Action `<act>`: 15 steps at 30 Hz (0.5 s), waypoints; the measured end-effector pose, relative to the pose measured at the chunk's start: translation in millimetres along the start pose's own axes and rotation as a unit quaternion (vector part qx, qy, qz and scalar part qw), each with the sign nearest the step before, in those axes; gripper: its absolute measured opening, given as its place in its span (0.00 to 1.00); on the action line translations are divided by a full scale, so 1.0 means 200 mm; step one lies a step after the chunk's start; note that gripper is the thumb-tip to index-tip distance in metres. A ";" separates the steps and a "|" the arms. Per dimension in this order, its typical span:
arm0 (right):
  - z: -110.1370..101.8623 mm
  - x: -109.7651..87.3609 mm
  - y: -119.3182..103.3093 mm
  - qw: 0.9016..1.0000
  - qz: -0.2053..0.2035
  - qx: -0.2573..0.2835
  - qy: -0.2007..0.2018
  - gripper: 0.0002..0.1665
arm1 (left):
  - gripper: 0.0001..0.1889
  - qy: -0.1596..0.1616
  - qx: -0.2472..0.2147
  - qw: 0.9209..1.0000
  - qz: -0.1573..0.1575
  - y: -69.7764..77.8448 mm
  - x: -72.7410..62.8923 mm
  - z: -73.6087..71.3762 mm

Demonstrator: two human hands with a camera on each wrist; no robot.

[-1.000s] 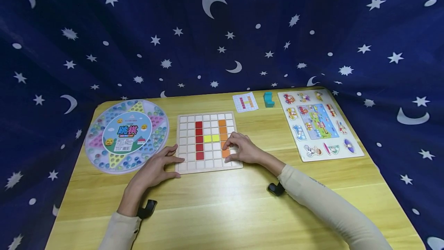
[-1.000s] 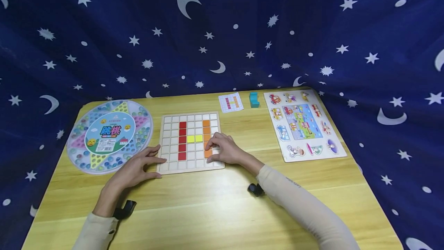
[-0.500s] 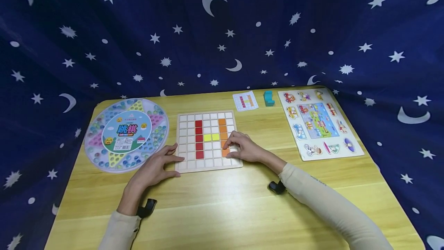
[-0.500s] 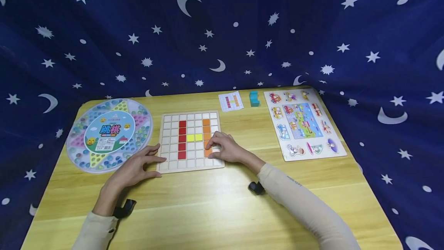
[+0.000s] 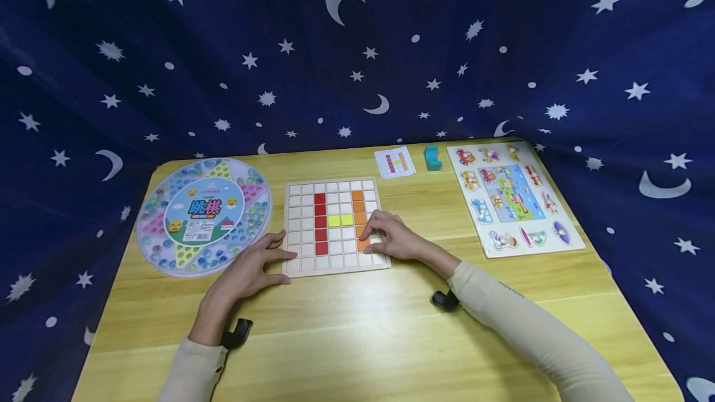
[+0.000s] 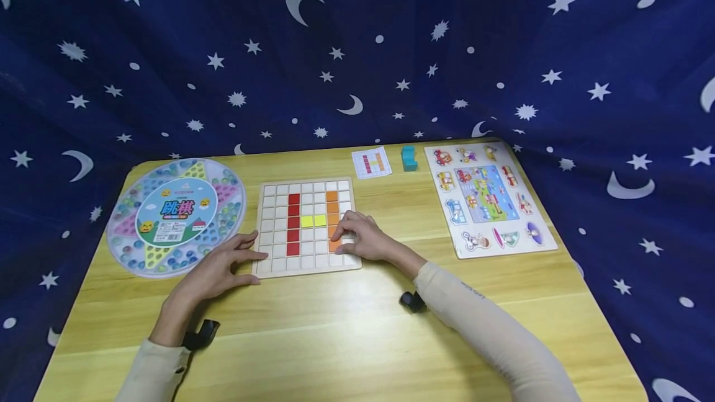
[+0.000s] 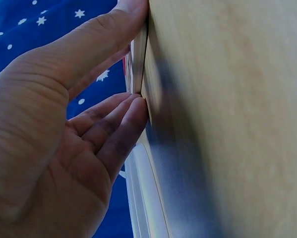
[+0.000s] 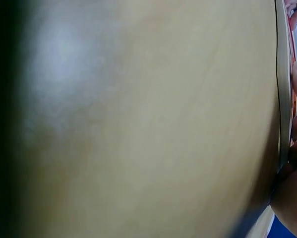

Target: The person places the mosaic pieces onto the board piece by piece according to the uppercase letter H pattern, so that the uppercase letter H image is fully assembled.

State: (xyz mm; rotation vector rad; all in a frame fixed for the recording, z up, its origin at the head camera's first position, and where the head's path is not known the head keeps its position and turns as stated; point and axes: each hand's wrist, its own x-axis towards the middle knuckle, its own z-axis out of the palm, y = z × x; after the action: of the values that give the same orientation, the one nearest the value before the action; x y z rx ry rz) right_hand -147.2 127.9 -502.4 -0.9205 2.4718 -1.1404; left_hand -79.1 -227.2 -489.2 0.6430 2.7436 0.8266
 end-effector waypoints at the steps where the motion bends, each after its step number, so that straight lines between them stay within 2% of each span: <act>1: 0.00 0.00 0.00 1.000 -0.001 0.002 0.000 0.11 | 0.26 0.000 0.000 1.000 0.000 0.00 0.00 0.00; 15: 0.00 0.01 0.02 1.000 0.005 0.010 -0.008 0.12 | 0.26 0.000 -0.003 1.000 -0.002 -0.01 0.00 0.00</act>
State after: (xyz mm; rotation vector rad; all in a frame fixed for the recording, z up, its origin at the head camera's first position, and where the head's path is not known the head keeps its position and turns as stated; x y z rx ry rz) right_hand -149.7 127.9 -504.9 -0.9075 2.4452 -1.1489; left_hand -79.4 -228.2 -490.5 0.6353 2.7398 0.8347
